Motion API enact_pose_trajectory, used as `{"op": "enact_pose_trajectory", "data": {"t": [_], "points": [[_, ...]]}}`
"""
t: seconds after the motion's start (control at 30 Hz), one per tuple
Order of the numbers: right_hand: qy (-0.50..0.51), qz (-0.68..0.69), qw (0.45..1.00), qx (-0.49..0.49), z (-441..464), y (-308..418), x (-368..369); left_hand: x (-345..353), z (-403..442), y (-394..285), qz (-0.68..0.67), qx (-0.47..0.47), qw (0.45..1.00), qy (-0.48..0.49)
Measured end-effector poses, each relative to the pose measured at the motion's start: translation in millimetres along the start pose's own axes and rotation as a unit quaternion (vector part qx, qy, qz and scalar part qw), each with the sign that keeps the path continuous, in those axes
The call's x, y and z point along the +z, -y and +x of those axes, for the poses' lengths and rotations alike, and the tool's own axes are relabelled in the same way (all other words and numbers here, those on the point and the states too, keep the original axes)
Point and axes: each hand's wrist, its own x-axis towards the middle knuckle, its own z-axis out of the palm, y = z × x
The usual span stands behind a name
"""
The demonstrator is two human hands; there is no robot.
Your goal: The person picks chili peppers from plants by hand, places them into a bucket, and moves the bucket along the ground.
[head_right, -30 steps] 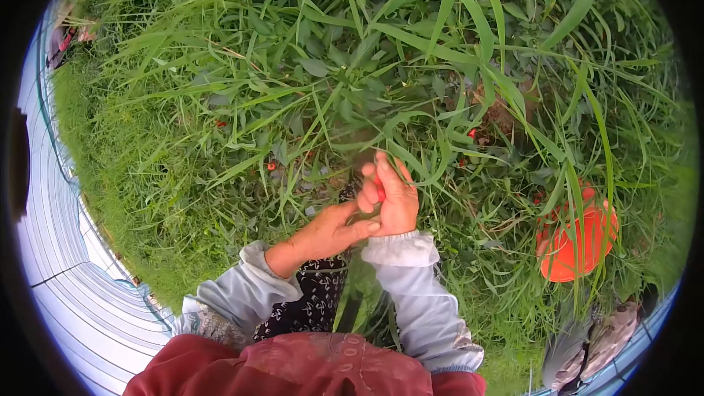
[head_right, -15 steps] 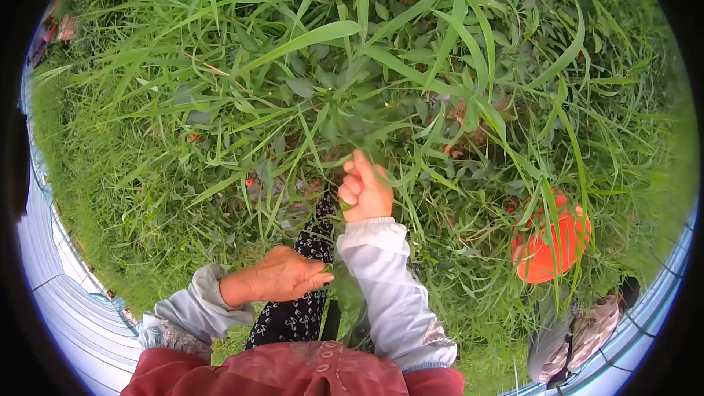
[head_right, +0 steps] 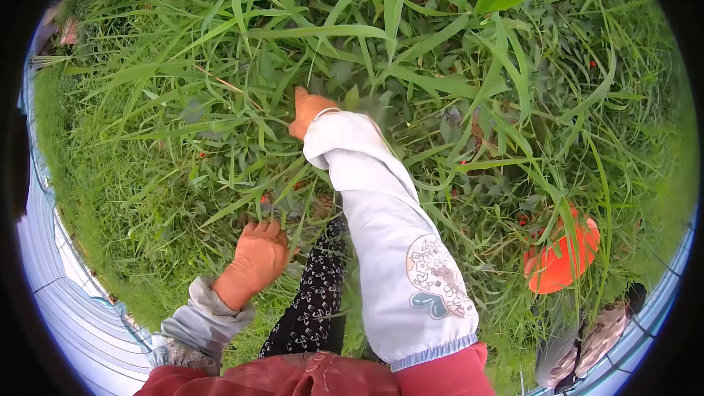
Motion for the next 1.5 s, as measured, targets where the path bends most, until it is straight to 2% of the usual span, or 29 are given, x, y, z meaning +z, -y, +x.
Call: {"op": "enact_pose_trajectory", "data": {"t": [0.03,0.07,0.13,0.2,0.27,0.33,0.43,0.53,0.57,0.63,0.67,0.7,0.73,0.77,0.8,0.83,0.87,0.9,0.97,1.0,1.07,1.1,1.2,1.3,1.4,1.5], "points": [[0.050,-0.045,0.998,-0.017,5.3,-2.4,16.1,-4.4,-1.6,0.5,-0.012,0.000,1.000,0.009],[0.102,-0.090,0.990,-0.035,4.5,-2.2,30.0,-7.4,-2.0,2.0,-0.002,0.004,0.999,-0.045],[0.186,-0.158,0.970,-0.010,-16.9,5.8,51.2,-15.9,1.6,5.4,0.012,0.012,0.988,-0.154],[0.065,-0.115,0.991,-0.017,-44.3,-14.5,84.6,-33.2,7.9,4.7,-0.052,0.002,0.996,-0.071],[-0.028,-0.103,0.989,-0.102,-53.6,-59.9,128.0,-44.2,15.8,6.7,-0.062,0.017,0.998,0.021],[0.022,-0.123,0.989,-0.080,-76.1,-52.6,99.6,-22.9,22.5,11.7,-0.056,0.073,0.995,-0.030],[0.012,-0.079,0.991,-0.110,-78.4,-97.8,128.3,-8.9,30.3,3.3,-0.029,0.129,0.990,-0.048],[0.004,-0.055,0.991,-0.120,-93.1,-98.8,122.3,9.3,23.8,-5.6,-0.063,0.148,0.986,0.049],[-0.006,-0.011,0.996,-0.086,-91.9,-106.8,133.7,21.1,17.8,-8.9,-0.048,0.157,0.984,0.071],[0.030,0.048,0.998,-0.017,-94.6,-103.8,132.1,-3.4,20.8,-10.5,-0.223,0.168,0.955,0.103],[0.023,0.077,0.997,-0.012,-96.7,-109.4,139.5,-17.8,23.3,-10.3,-0.309,0.172,0.928,0.120],[0.015,0.107,0.994,-0.008,-98.9,-115.0,147.0,-27.8,30.6,-6.9,-0.420,0.137,0.896,0.050],[-0.020,0.134,0.990,-0.036,-96.7,-125.4,160.0,-33.1,45.4,0.1,-0.421,0.094,0.902,0.019],[-0.031,0.120,0.991,-0.059,-95.8,-137.5,170.6,-38.4,62.3,8.0,-0.421,0.052,0.905,-0.013],[-0.043,0.105,0.990,-0.080,-95.5,-141.5,173.4,-35.4,81.5,14.4,-0.373,0.023,0.922,-0.098],[-0.029,0.051,0.994,-0.094,-98.2,-131.0,158.4,-24.4,106.8,25.3,-0.350,0.016,0.931,-0.106],[-0.014,-0.004,0.994,-0.107,-102.2,-118.3,141.5,-4.1,133.8,35.0,-0.412,-0.019,0.908,-0.070],[0.003,-0.058,0.991,-0.119,-106.5,-110.1,130.5,12.0,159.3,41.5,-0.411,-0.029,0.911,-0.039],[-0.033,-0.115,0.981,-0.154,-109.2,-106.7,120.6,40.8,193.3,46.1,-0.174,-0.029,0.984,0.005],[-0.049,-0.140,0.974,-0.170,-111.8,-106.0,119.4,48.6,196.9,45.2,-0.173,-0.044,0.984,-0.011],[-0.031,-0.115,0.977,-0.178,-115.4,-108.2,113.9,64.2,202.8,43.4,-0.169,-0.074,0.982,-0.042],[-0.024,-0.103,0.978,-0.182,-116.5,-110.0,110.5,69.1,201.4,43.5,-0.201,-0.030,0.977,-0.064],[0.047,-0.086,0.989,-0.106,-116.2,-108.0,108.0,84.2,198.4,39.1,-0.234,0.002,0.970,-0.063],[0.040,-0.059,0.994,-0.084,-113.6,-111.7,117.3,86.1,196.4,36.4,-0.206,0.029,0.964,-0.162],[0.005,-0.098,0.983,-0.157,-118.2,-105.8,104.2,72.0,185.9,38.2,-0.083,-0.007,0.990,-0.111],[0.031,-0.107,0.986,-0.125,-118.2,-114.6,111.9,65.2,171.1,44.6,-0.006,0.004,0.993,-0.114]]}}
